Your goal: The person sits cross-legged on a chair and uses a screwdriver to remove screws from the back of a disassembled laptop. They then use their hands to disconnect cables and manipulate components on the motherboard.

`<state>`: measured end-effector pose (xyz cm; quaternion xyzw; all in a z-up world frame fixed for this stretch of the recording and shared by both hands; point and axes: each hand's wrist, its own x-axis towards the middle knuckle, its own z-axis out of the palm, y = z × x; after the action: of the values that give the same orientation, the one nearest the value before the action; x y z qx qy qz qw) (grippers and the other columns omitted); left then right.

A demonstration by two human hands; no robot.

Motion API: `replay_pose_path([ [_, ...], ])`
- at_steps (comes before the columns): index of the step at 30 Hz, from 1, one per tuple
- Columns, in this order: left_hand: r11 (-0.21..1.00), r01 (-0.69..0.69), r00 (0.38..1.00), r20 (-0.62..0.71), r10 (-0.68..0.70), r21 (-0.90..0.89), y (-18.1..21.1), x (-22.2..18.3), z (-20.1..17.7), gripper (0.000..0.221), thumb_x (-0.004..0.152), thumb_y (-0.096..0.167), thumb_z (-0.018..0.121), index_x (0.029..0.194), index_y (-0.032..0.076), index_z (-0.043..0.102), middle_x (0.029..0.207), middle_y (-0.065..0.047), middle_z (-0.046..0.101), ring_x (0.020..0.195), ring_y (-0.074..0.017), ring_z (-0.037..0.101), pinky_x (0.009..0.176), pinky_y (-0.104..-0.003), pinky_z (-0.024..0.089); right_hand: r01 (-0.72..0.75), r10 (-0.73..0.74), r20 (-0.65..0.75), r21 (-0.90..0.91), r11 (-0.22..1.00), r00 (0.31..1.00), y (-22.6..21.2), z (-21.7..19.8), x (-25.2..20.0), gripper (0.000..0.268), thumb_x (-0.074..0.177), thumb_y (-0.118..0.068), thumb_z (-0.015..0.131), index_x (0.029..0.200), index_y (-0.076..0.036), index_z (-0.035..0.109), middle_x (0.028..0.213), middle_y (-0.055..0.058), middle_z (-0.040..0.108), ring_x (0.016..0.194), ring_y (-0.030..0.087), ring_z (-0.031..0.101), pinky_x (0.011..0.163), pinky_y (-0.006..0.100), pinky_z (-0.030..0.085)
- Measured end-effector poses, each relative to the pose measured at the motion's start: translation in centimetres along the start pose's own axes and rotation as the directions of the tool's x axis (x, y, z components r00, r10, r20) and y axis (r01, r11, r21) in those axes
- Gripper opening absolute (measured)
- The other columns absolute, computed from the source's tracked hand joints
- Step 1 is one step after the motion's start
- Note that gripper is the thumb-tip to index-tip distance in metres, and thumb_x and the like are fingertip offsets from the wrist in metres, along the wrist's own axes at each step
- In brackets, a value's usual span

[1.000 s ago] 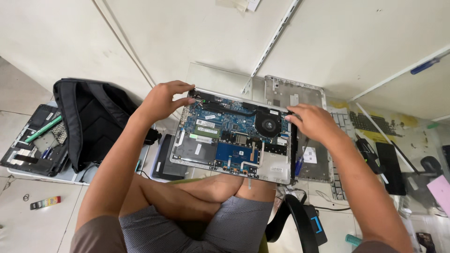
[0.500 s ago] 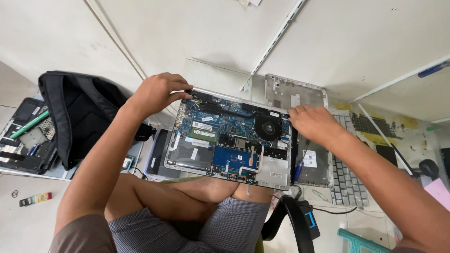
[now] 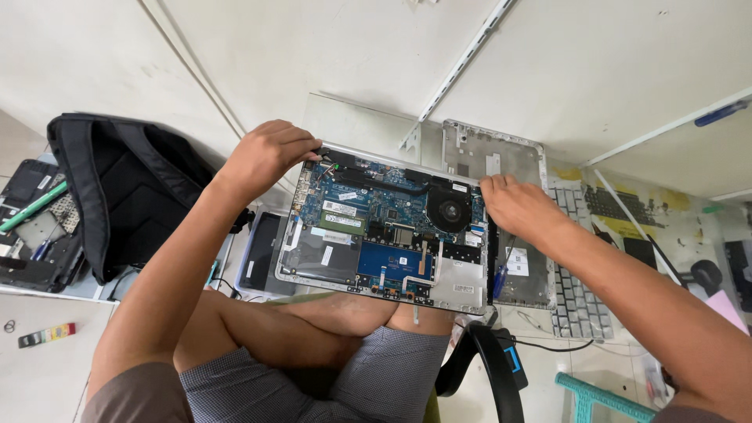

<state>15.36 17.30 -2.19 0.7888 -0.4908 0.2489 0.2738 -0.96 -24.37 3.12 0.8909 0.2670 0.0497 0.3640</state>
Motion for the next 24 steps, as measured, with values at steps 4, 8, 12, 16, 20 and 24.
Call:
replay_pose_path([
  [4, 0.998, -0.021, 0.997, -0.073, 0.017, -0.061, -0.1, -0.3, 0.7, 0.015, 0.095, 0.018, 0.067, 0.093, 0.004, 0.073, 0.090, -0.007, 0.071, 0.087, -0.0242, 0.068, 0.092, -0.034, 0.052, -0.022, 0.006, 0.107, 0.150, 0.989, 0.994, 0.4, -1.4, 0.3, 0.024, 0.095, -0.014, 0.041, 0.110, 0.000, 0.053, 0.079, 0.008, 0.056, 0.075, 0.021, 0.062, 0.055, 0.028, 0.054],
  [8, 0.991, -0.023, 0.987, -0.163, 0.002, -0.130, 0.0, -0.3, 1.4, 0.016, 0.095, 0.017, 0.067, 0.095, 0.001, 0.071, 0.088, -0.010, 0.069, 0.088, -0.0288, 0.067, 0.099, -0.039, 0.049, -0.230, 0.033, 0.402, 0.452, 0.862, 0.915, 1.6, -6.2, 1.0, 0.037, 0.102, -0.025, 0.031, 0.125, -0.003, 0.050, 0.102, 0.014, 0.062, 0.096, 0.031, 0.066, 0.076, 0.041, 0.056],
  [12, 0.976, 0.003, 0.980, -0.195, -0.046, -0.218, -0.2, -0.3, 2.0, 0.017, 0.094, 0.016, 0.066, 0.095, 0.000, 0.071, 0.087, -0.013, 0.068, 0.090, -0.0319, 0.067, 0.103, -0.043, 0.045, -0.415, 0.045, 0.558, 0.559, 0.718, 0.829, 2.0, -6.0, 1.9, 0.044, 0.103, -0.035, 0.033, 0.131, -0.006, 0.051, 0.121, 0.018, 0.062, 0.110, 0.036, 0.064, 0.088, 0.049, 0.053],
  [16, 0.982, -0.052, 0.979, -0.201, 0.016, -0.179, -0.3, -0.3, 1.4, 0.020, 0.095, 0.019, 0.064, 0.097, 0.000, 0.070, 0.089, -0.014, 0.067, 0.088, -0.0323, 0.066, 0.100, -0.042, 0.047, -0.449, 0.084, 0.600, 0.492, 0.746, 0.796, 2.0, -8.5, 3.6, 0.053, 0.100, -0.047, 0.039, 0.128, -0.004, 0.056, 0.118, 0.016, 0.066, 0.109, 0.032, 0.066, 0.091, 0.045, 0.053],
  [20, 0.969, -0.070, 0.990, -0.134, 0.038, -0.237, -0.8, 0.1, 0.8, 0.027, 0.094, 0.021, 0.065, 0.104, -0.004, 0.068, 0.090, -0.016, 0.065, 0.087, -0.0341, 0.064, 0.093, -0.043, 0.051, -0.474, 0.107, 0.570, 0.550, 0.688, 0.815, 3.0, -7.9, 3.6, 0.042, 0.096, -0.040, 0.051, 0.120, -0.008, 0.064, 0.108, 0.013, 0.071, 0.104, 0.032, 0.068, 0.091, 0.045, 0.053],
  [24, 0.977, -0.089, 0.995, -0.050, 0.080, -0.192, -1.5, 0.5, 1.1, 0.029, 0.095, 0.023, 0.062, 0.102, -0.004, 0.069, 0.089, -0.017, 0.064, 0.086, -0.0336, 0.062, 0.088, -0.041, 0.052, -0.519, 0.154, 0.534, 0.649, 0.556, 0.832, 3.4, -5.0, 2.5, 0.035, 0.094, -0.036, 0.057, 0.118, -0.013, 0.068, 0.103, 0.009, 0.073, 0.092, 0.029, 0.069, 0.084, 0.044, 0.053],
])
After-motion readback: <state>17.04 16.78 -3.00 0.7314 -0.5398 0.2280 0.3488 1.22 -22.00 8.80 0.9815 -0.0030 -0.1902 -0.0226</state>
